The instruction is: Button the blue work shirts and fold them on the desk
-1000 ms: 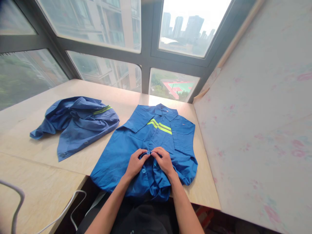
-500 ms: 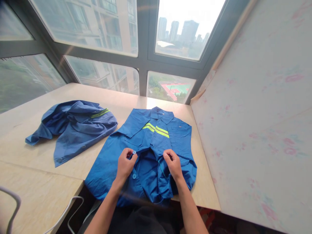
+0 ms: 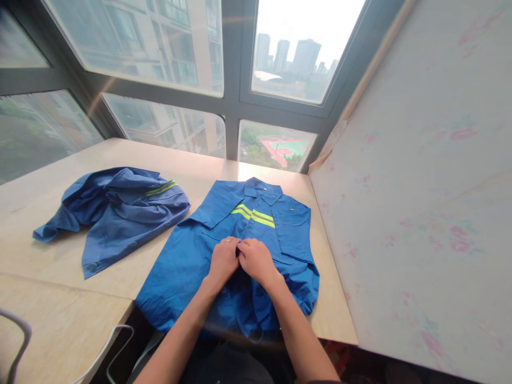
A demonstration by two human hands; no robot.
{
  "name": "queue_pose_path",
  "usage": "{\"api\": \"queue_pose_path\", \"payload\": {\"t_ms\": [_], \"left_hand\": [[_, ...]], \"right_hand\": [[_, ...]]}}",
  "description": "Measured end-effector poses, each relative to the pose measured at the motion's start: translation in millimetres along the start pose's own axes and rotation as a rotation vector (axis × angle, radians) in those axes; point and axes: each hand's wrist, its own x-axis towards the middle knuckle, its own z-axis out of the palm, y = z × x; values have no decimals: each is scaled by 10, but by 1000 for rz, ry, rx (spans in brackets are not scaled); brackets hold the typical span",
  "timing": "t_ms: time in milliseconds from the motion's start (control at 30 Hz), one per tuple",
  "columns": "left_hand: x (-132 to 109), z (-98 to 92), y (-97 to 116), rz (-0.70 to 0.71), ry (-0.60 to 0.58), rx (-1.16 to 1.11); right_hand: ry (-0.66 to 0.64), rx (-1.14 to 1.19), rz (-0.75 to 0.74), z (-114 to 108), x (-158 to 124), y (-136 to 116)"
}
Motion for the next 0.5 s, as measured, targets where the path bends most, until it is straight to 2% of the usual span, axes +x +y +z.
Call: {"api": "queue_pose_path", "payload": {"t_ms": [67, 167, 367, 500], "left_hand": [[-6, 48, -48, -7, 21, 14], [-30, 122, -99, -8, 67, 7], [-68, 179, -134, -7, 131, -53], [-63, 184, -167, -3, 180, -120]], "right_hand": [[-51, -77, 31, 55, 56, 10], [-51, -89, 47, 107, 74, 72], [15, -71, 157, 68, -44, 281], [112, -20, 196, -2, -118, 345]]}}
